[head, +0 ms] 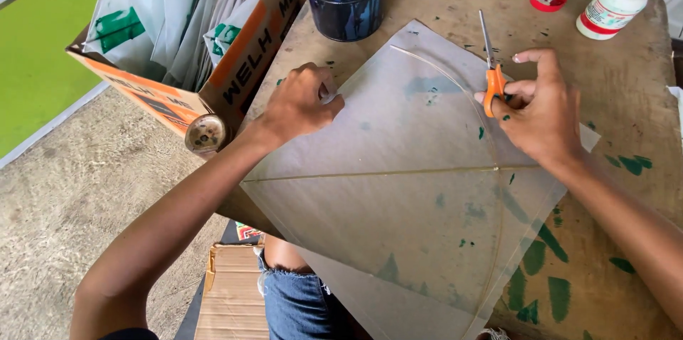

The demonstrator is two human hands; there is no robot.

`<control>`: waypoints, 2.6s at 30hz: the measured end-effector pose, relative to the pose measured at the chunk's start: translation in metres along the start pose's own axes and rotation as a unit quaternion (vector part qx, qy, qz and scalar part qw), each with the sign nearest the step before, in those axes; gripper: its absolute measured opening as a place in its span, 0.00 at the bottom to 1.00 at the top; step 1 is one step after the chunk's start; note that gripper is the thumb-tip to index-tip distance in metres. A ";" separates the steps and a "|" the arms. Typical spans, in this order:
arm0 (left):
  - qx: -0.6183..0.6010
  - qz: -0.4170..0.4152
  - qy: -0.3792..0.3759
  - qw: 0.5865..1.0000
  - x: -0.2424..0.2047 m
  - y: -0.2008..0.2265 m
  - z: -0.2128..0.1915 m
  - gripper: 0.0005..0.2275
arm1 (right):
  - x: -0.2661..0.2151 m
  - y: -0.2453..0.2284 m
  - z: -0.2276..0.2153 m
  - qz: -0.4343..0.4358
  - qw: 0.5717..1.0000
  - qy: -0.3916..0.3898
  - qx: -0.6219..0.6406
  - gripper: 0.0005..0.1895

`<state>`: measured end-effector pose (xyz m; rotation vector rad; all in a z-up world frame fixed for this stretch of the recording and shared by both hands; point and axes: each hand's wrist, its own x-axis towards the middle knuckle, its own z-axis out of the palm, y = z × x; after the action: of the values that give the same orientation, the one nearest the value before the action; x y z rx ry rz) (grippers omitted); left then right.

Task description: Trimming excess paper from a kite frame using scissors.

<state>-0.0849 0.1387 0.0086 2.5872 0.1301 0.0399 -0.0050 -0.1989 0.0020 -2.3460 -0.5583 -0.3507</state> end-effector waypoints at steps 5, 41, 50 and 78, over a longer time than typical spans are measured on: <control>-0.051 -0.032 -0.011 0.998 0.004 0.007 -0.003 0.05 | 0.013 -0.006 0.015 0.025 1.000 -0.005 -0.011 0.30; -0.109 0.004 -0.015 0.994 0.044 0.023 0.012 0.16 | 0.013 0.004 0.013 0.123 0.975 0.020 0.186 0.23; -0.127 0.016 0.015 0.992 0.064 0.019 0.034 0.08 | 0.010 0.035 0.022 0.090 0.965 0.052 0.240 0.26; 0.043 -0.037 0.045 0.997 0.061 -0.019 0.031 0.09 | 0.014 -0.005 0.048 0.098 0.973 -0.004 0.211 0.27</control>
<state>-0.0237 0.1446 -0.0273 2.6641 0.2649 0.1268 0.0093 -0.1586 -0.0247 -1.9694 -0.3573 -0.1152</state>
